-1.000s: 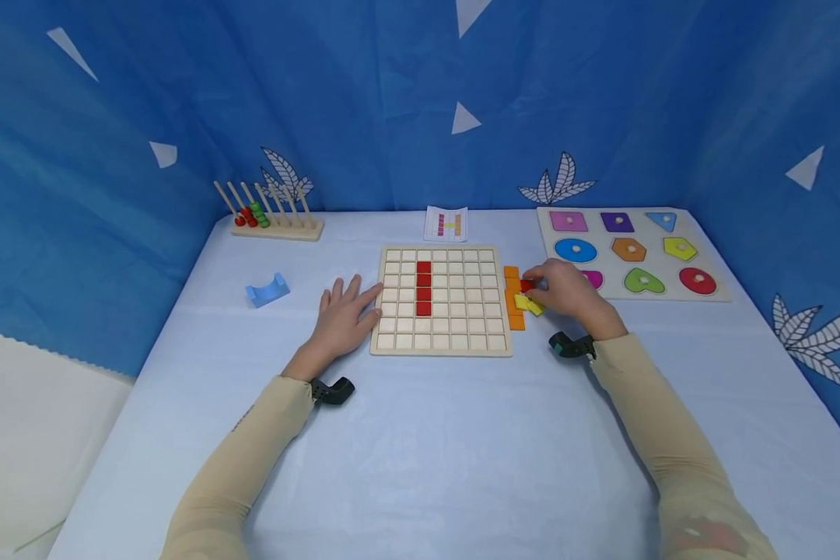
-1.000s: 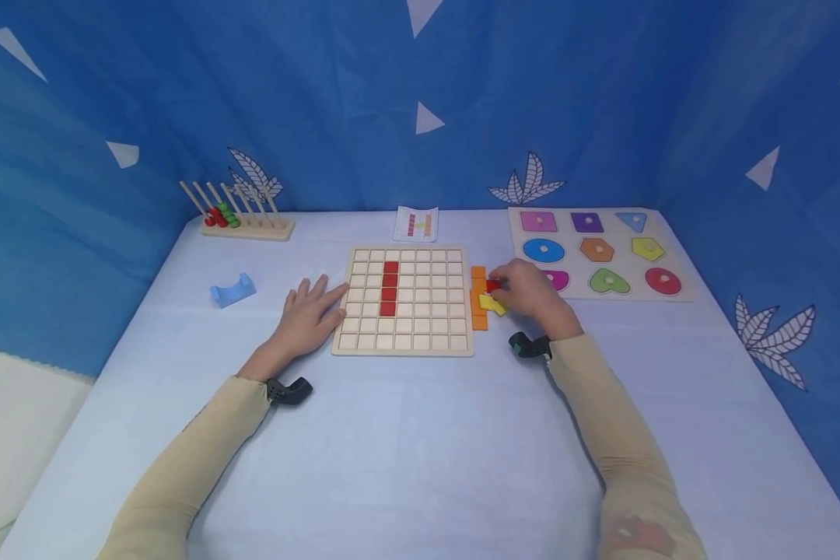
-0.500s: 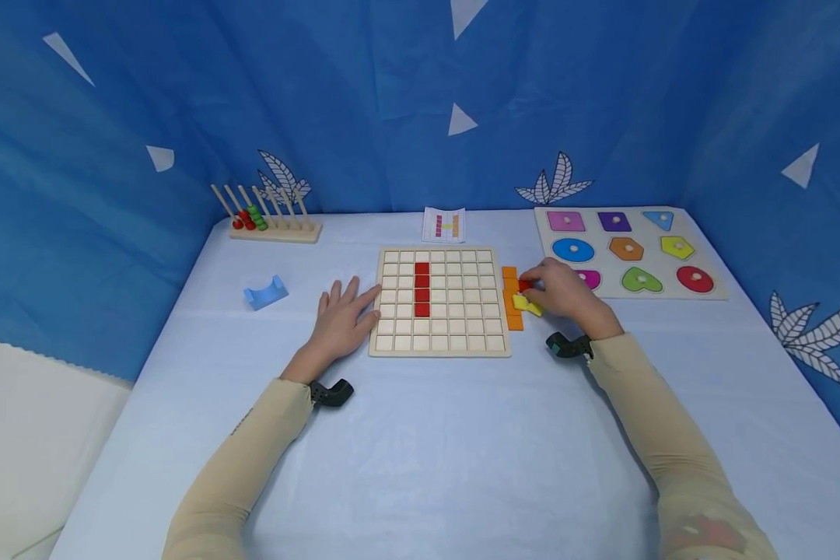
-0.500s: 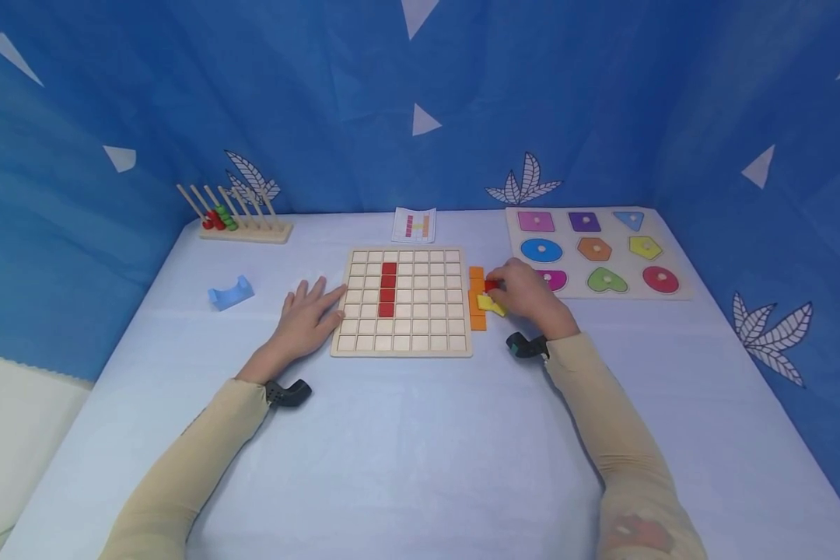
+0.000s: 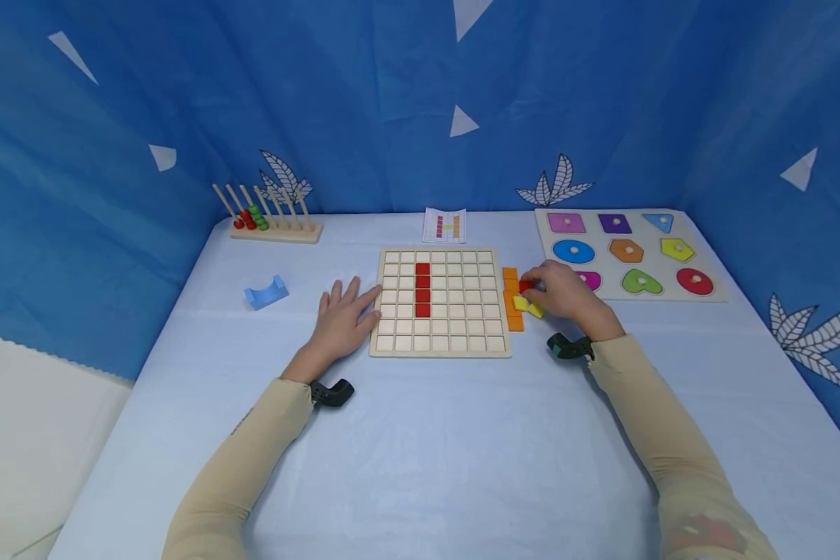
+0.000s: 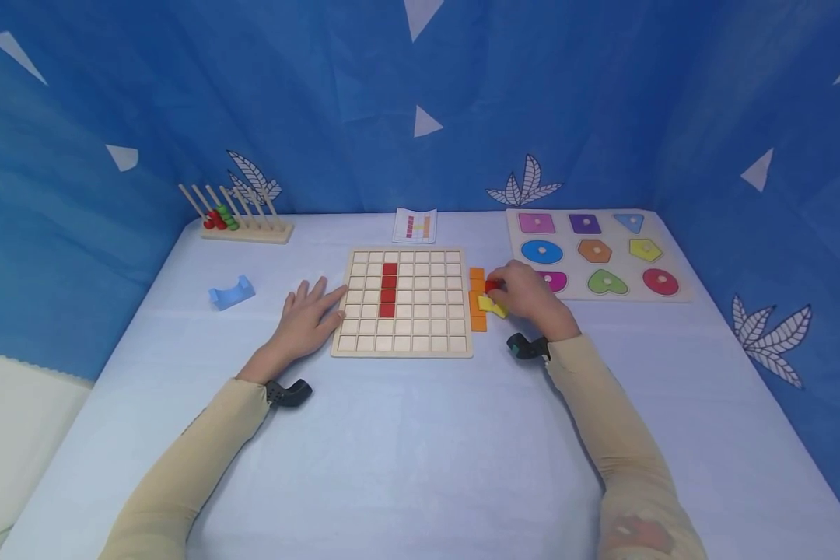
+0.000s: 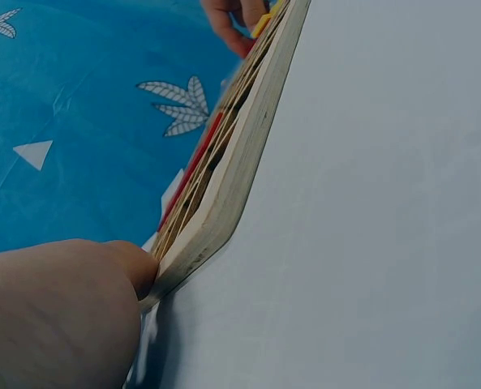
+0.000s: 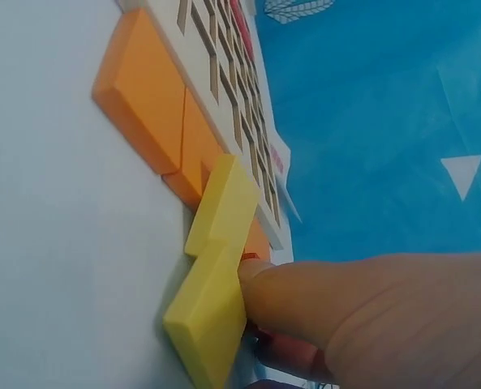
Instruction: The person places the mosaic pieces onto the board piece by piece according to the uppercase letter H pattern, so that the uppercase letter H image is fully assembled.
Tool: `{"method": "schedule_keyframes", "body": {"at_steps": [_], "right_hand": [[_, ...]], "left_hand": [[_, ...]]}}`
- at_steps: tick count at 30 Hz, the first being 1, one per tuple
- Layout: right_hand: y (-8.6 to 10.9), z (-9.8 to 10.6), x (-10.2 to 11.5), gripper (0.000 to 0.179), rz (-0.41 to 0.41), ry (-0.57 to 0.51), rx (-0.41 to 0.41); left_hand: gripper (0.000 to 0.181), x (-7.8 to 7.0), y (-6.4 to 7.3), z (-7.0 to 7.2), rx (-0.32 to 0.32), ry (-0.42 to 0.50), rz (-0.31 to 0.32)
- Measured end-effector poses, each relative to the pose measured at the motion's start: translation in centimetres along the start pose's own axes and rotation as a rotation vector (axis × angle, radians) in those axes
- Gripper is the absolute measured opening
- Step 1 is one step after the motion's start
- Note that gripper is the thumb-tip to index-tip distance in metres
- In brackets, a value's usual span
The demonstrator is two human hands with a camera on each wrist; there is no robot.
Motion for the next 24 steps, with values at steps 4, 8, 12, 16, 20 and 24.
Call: {"method": "schedule_keyframes", "body": {"at_steps": [4,8,12,16,20,24], "right_hand": [[0.1,0.2,0.2,0.038,0.007,0.002,-0.010],[0.5,0.5,0.9,0.039,0.027,-0.003,-0.019],[0.9,0.4,2.7,0.038,0.078,-0.012,-0.013],[1.5,-0.1,5.6,0.036,0.173,-0.008,-0.016],[2.1,-0.7,8.9,0.035,0.278,0.000,-0.026],[2.3,-1.4,11.6,0.033,0.338,0.015,-0.029]], "left_hand": [[0.057,0.0,-0.1,0.0,0.001,-0.003,-0.004],[0.057,0.0,0.0,0.0,0.001,-0.005,-0.005],[0.058,-0.2,0.1,0.1,0.005,-0.001,0.000],[0.057,-0.2,0.0,0.1,0.013,0.004,0.004],[0.057,-0.3,0.0,0.1,0.013,0.004,0.004],[0.057,-0.2,0.1,0.1,0.009,0.004,0.006]]}}
Point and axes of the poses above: each hand's wrist, its own y-axis away from the middle knuckle, its own z-axis out of the back of the hand, x = y × z, the point moved 10 cm from there along -y, towards the middle knuckle, and after that the axes turned 3 degrees about -z, right-handed, at the moved point
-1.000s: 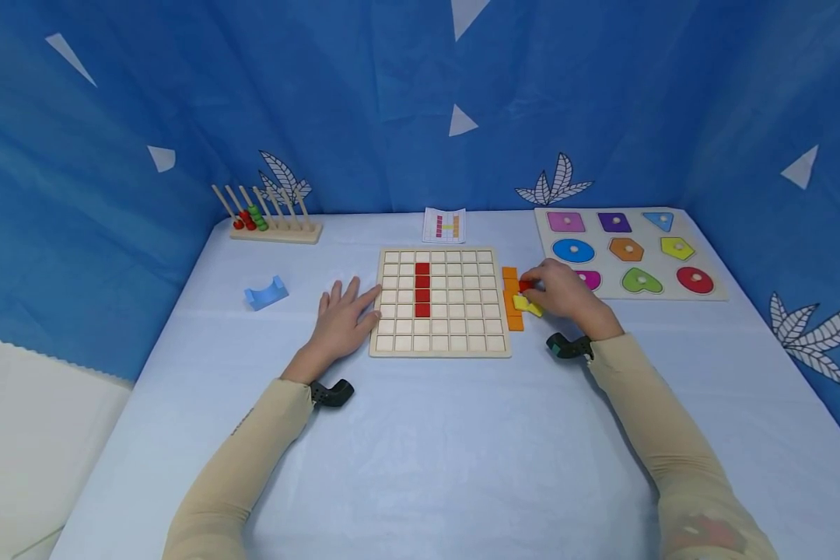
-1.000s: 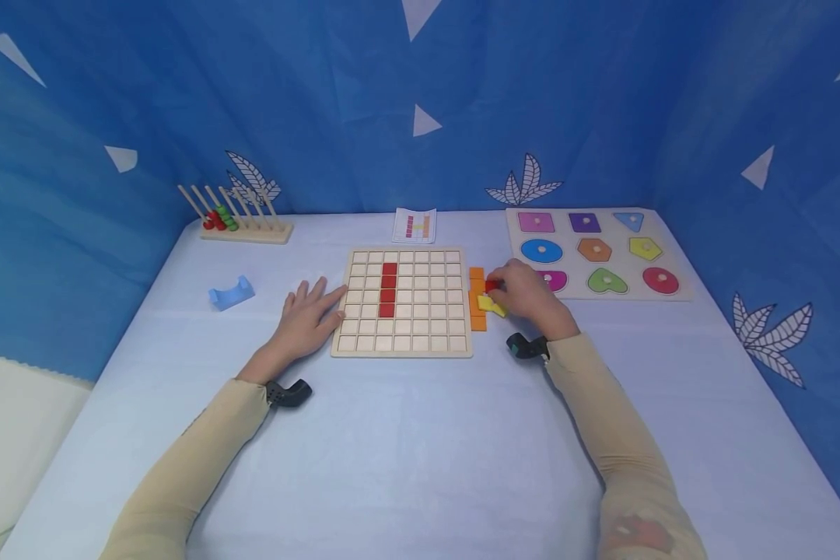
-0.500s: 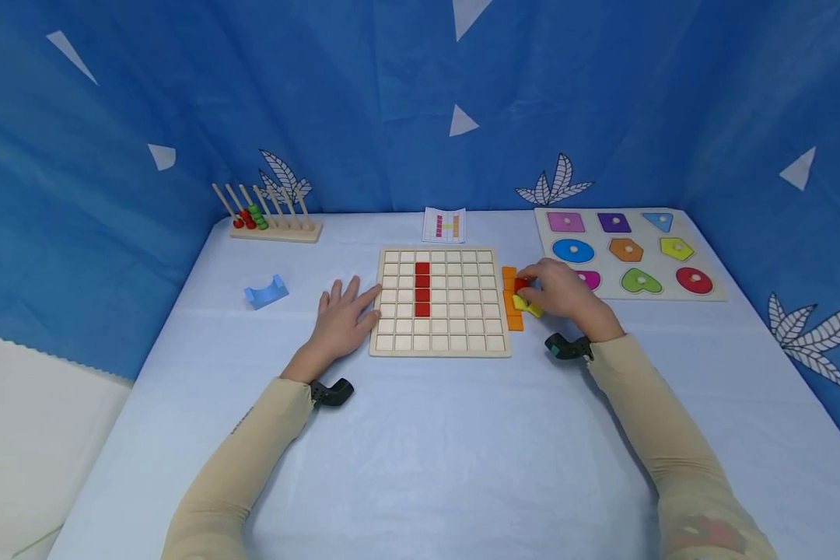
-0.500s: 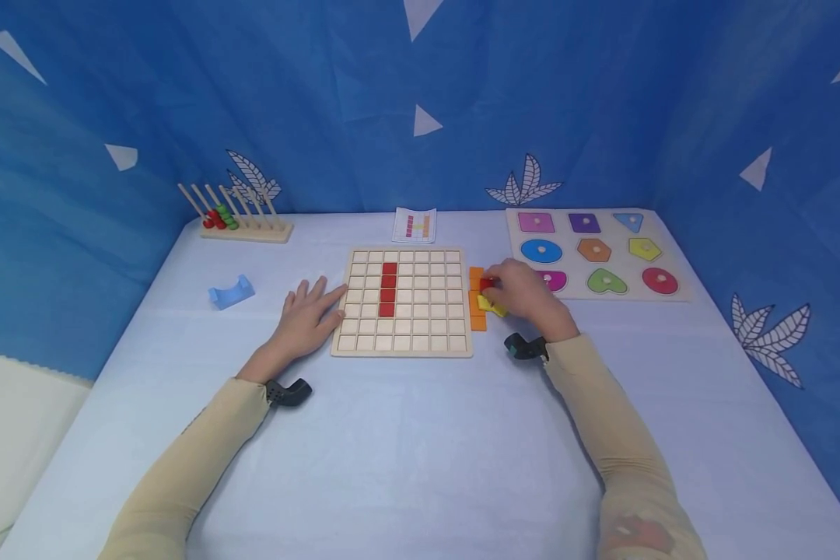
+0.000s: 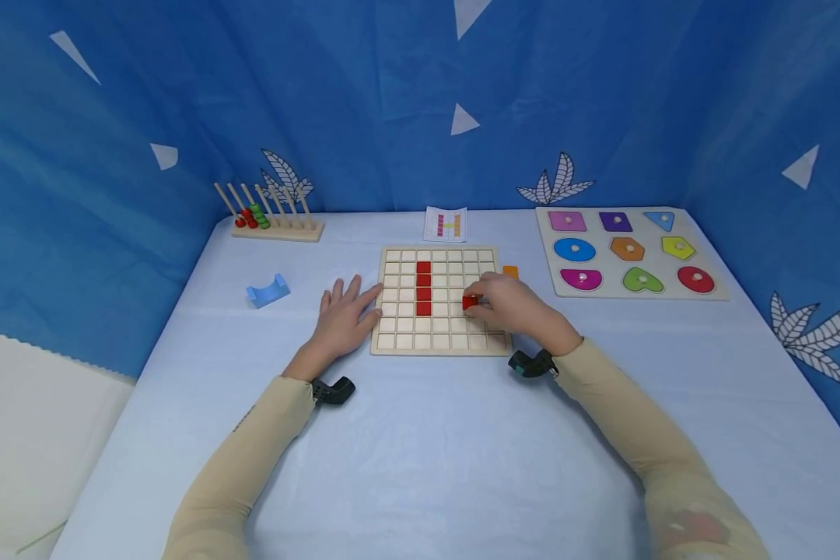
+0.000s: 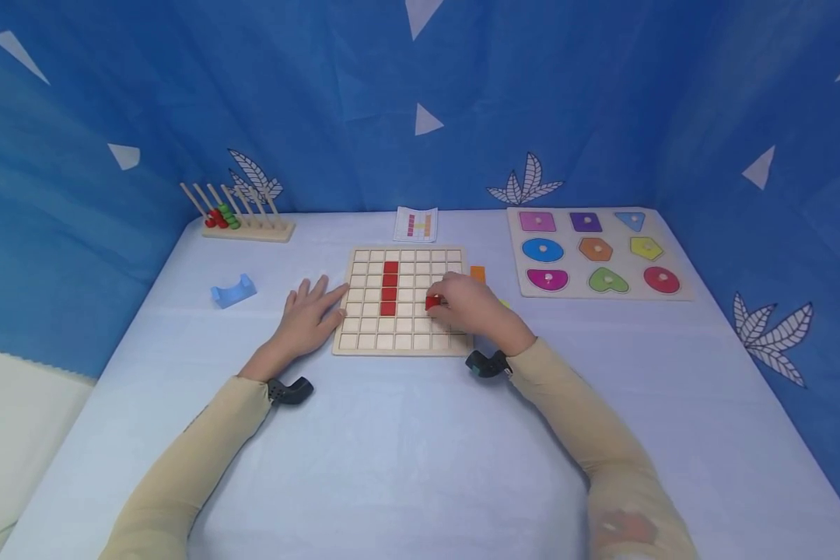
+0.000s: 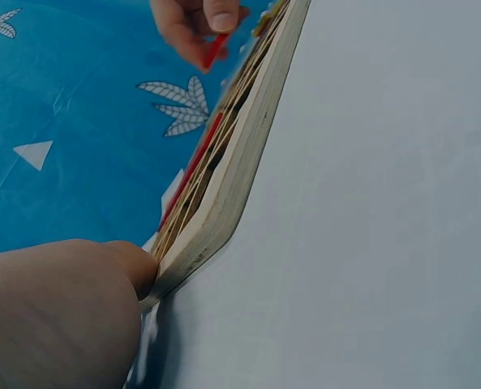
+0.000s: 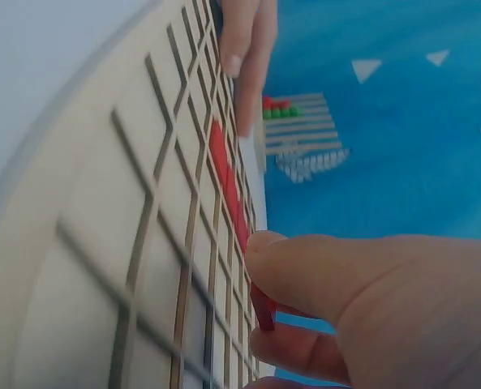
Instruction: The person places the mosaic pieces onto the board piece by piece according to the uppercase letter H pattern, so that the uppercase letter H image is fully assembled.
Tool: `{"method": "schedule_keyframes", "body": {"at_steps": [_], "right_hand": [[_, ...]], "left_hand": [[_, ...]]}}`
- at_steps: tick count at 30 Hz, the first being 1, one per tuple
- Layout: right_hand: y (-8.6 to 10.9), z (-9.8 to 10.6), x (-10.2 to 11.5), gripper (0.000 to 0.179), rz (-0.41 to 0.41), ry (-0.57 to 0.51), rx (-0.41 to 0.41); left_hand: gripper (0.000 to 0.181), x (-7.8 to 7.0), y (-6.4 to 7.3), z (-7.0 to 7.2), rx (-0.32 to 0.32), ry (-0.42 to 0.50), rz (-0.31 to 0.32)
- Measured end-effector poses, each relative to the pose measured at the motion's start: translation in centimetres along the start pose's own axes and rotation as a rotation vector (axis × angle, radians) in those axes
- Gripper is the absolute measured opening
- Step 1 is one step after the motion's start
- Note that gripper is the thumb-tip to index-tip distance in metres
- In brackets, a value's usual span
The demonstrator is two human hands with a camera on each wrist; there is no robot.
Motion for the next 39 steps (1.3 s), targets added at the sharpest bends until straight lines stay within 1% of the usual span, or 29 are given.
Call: {"method": "schedule_keyframes", "body": {"at_steps": [8,14,21,29,39], "right_hand": [[-1.3,-1.7,3.9,0.032,0.085,0.036,0.043],[-2.0,-2.7,5.7,0.031,0.121,0.057,0.055],[-2.4,-3.3,6.3,0.031,0.142,0.030,0.059],[-2.5,-3.9,6.3,0.031,0.145,0.024,0.074],[-2.4,-4.2,6.6,0.030,0.156,0.023,0.065]], "left_hand": [[0.057,0.1,0.0,-0.1,0.000,0.007,0.001],[0.057,0.1,0.0,0.0,-0.008,0.018,-0.008],[0.057,0.1,0.0,-0.1,-0.012,0.006,-0.003],[0.057,0.1,0.0,-0.2,0.000,0.000,-0.003],[0.057,0.2,0.0,-0.1,-0.004,-0.005,-0.008]]}}
Point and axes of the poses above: each hand's wrist, its own y-axis away from the middle knuckle, its own z-axis out of the back of the hand, x = y × z, the point moved 10 cm from there along -y, towards the middle knuckle, and after that the axes turned 3 degrees about -z, right-handed, at the moved point
